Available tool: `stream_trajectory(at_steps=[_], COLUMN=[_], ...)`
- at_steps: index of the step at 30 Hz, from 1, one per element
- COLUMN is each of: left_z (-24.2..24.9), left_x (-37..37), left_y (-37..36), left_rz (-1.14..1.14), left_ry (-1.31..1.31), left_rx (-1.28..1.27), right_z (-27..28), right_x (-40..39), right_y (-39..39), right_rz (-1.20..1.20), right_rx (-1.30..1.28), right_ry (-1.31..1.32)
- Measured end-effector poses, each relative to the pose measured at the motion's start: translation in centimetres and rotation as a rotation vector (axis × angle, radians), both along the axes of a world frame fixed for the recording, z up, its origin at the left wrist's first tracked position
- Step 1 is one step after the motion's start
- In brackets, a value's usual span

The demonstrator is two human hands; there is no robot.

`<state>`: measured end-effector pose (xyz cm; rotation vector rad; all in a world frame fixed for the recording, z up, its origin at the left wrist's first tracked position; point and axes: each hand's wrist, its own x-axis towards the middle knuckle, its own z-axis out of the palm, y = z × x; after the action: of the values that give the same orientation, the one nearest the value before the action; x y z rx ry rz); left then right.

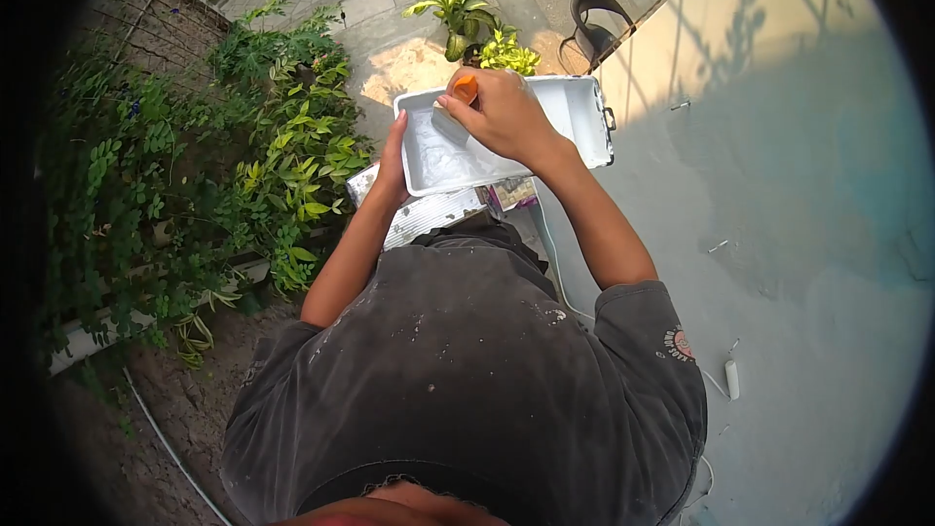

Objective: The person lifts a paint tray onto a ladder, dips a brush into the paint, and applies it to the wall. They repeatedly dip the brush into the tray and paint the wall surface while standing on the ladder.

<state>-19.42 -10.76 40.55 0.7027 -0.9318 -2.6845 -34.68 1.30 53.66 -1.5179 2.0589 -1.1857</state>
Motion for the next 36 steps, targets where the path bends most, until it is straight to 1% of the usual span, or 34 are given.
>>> stream_trajectory(at_steps=[5, 8, 11, 14, 16, 18, 20, 22, 24, 25, 27, 28, 29, 31, 33, 35, 36], left_z=[-0.3, -0.4, 0.2, 0.6, 0.5, 0.1, 0.8, 0.2, 0.0, -0.1, 0.3, 0.5, 0.5, 0.9, 0.6, 0.9, 1.0], left_x=[-1.0, -2.0, -3.0, -4.1, -4.7, -5.2, -5.6, -6.4, -6.7, -6.8, -7.3, -7.4, -7.5, -7.7, -8.1, -8.2, -8.1], left_y=[1.1, 1.8, 2.8, 3.7, 4.3, 4.8, 5.7, 6.2, 6.6, 6.6, 7.1, 7.2, 7.3, 7.7, 7.6, 7.8, 7.9], left_rz=[-0.010, -0.024, -0.033, -0.095, -0.150, -0.198, -0.192, -0.227, -0.264, -0.303, -0.315, -0.308, -0.316, -0.346, -0.378, -0.410, -0.426], left_ry=[0.029, 0.041, 0.020, 0.001, 0.014, 0.012, -0.006, -0.015, -0.034, -0.056, -0.044, -0.040, -0.044, -0.037, -0.027, -0.009, -0.002], left_rx=[-0.035, -0.007, -0.024, -0.038, -0.015, 0.028, -0.013, -0.031, -0.046, -0.041, -0.054, -0.064, -0.057, -0.062, -0.056, -0.041, -0.025], right_z=[0.4, 0.2, 0.8, 0.3, -0.7, -0.6, -0.8, -1.5, -1.8, -1.8, -1.0, -0.1, 1.9, 5.3, 10.4, 15.7, 18.2], right_x=[-0.3, -1.1, -1.9, -2.5, -2.6, -1.9, -1.4, -1.2, -1.2, -1.2, -1.9, -2.1, -2.1, -2.6, -2.7, -3.2, -3.4], right_y=[1.3, 3.0, 6.5, 10.2, 12.2, 13.6, 14.8, 15.8, 17.0, 17.7, 19.3, 20.3, 21.3, 23.6, 26.0, 27.2, 27.5], right_rz=[-0.011, -0.051, -0.224, -0.354, -0.375, -0.476, -0.546, -0.572, -0.670, -0.691, -0.833, -0.883, -0.931, -0.991, -0.981, -0.914, -0.920], right_rx=[-0.020, 0.018, -0.086, -0.139, -0.188, -0.180, -0.174, -0.231, -0.290, -0.294, -0.574, -0.649, -0.724, -0.825, -0.749, -0.614, -0.609], right_ry=[-0.006, 0.065, -0.180, -0.217, -0.213, -0.238, -0.224, -0.280, -0.362, -0.358, -0.489, -0.463, -0.435, -0.129, 0.354, 0.971, 0.986])
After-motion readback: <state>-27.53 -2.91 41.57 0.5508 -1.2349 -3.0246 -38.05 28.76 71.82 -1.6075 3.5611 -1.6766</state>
